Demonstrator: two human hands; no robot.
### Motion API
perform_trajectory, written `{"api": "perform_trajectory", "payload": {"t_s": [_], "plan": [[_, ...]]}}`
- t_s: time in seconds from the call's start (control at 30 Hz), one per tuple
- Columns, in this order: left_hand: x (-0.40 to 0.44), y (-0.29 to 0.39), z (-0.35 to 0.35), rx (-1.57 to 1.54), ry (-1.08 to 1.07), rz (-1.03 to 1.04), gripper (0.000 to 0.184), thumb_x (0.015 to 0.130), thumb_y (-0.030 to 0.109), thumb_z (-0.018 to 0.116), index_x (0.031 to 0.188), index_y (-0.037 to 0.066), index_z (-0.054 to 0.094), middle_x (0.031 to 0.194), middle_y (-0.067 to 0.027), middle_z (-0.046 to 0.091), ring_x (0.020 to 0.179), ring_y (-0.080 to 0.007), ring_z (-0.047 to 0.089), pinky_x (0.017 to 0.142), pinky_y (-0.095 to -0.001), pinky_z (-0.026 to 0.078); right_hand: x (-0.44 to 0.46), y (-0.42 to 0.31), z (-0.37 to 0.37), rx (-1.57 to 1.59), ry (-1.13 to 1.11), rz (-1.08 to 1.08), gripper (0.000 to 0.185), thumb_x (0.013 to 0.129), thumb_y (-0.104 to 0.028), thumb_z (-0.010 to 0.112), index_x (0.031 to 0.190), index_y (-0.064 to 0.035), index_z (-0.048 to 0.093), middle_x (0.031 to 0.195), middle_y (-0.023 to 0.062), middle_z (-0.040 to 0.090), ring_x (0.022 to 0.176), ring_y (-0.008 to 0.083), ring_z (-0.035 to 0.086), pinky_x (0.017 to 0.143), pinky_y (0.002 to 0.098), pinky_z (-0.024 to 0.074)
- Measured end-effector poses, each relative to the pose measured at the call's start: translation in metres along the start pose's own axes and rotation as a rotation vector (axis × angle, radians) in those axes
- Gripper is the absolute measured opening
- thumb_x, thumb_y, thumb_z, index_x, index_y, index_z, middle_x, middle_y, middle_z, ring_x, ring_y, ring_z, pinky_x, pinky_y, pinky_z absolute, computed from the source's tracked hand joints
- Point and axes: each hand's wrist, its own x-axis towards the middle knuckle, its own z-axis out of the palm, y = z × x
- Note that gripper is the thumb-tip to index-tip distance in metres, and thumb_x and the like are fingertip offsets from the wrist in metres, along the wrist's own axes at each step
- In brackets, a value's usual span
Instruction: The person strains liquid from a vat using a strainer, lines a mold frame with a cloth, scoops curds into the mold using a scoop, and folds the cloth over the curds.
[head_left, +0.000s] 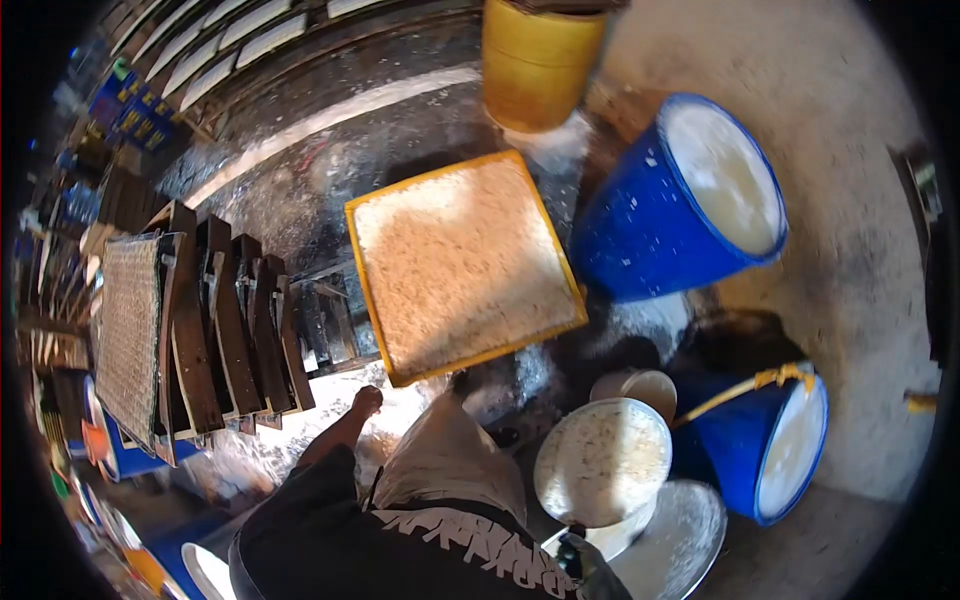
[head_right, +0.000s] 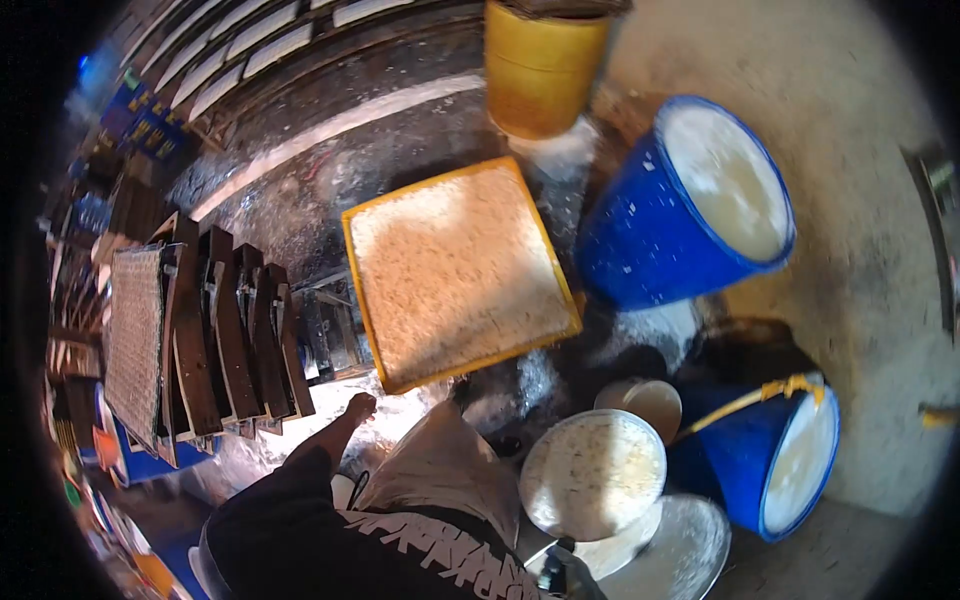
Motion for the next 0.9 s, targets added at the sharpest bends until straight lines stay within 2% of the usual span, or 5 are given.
{"api": "perform_trajectory", "payload": {"t_s": [0.17,0.37,0.53,0.63,0.9], "plan": [[0.046,0.046,-0.036,-0.249,0.132,0.074,0.03,0.084,0.04,0.064,0.093,0.012,0.06,0.074,-0.0033,0.064,0.054,-0.0164,0.061,0.044,-0.0324,0.046,0.069,-0.027,0.117,-0.091,-0.104,0.088,0.018,0.089,-0.018,0.059,0.075,-0.0119,0.05,0.053,-0.0024,0.045,0.039,0.0121,0.044,0.034,0.0282,0.0369],[0.131,0.125,-0.054,-0.556,0.063,0.04,0.06,0.083,0.07,0.047,0.107,0.016,0.06,0.096,0.0003,0.058,0.083,-0.0149,0.053,0.073,-0.0394,0.042,0.136,-0.056,0.226,-0.144,-0.165,0.133,0.02,0.09,-0.019,0.059,0.074,-0.0124,0.05,0.052,-0.0028,0.044,0.038,0.0115,0.042,0.034,0.0278,0.0363],[0.14,0.192,-0.049,-0.674,0.017,-0.081,0.069,0.08,0.076,0.043,0.111,0.017,0.06,0.099,-0.0008,0.058,0.088,-0.017,0.051,0.07,-0.0364,0.041,0.178,-0.086,0.298,-0.184,-0.199,0.129,0.021,0.09,-0.02,0.059,0.073,-0.0129,0.049,0.052,-0.0032,0.043,0.037,0.0111,0.041,0.033,0.0274,0.0358],[0.18,0.165,-0.047,-0.779,-0.146,0.002,0.073,0.082,0.077,0.037,0.129,0.023,0.051,0.129,-0.0032,0.052,0.112,-0.0233,0.049,0.091,-0.0463,0.036,0.195,-0.101,0.332,-0.21,-0.214,0.116,0.021,0.09,-0.021,0.059,0.073,-0.0132,0.049,0.051,-0.0034,0.043,0.037,0.0109,0.041,0.033,0.0272,0.0355],[0.154,0.179,-0.036,-1.135,-0.405,0.046,0.073,0.082,0.071,0.046,0.13,0.015,0.051,0.121,-0.0078,0.057,0.11,-0.0289,0.054,0.088,-0.0447,0.046,0.222,-0.128,0.387,-0.289,-0.168,0.066,0.023,0.091,-0.022,0.058,0.072,-0.0139,0.049,0.05,-0.004,0.041,0.036,0.0102,0.039,0.033,0.0266,0.0348]]}}
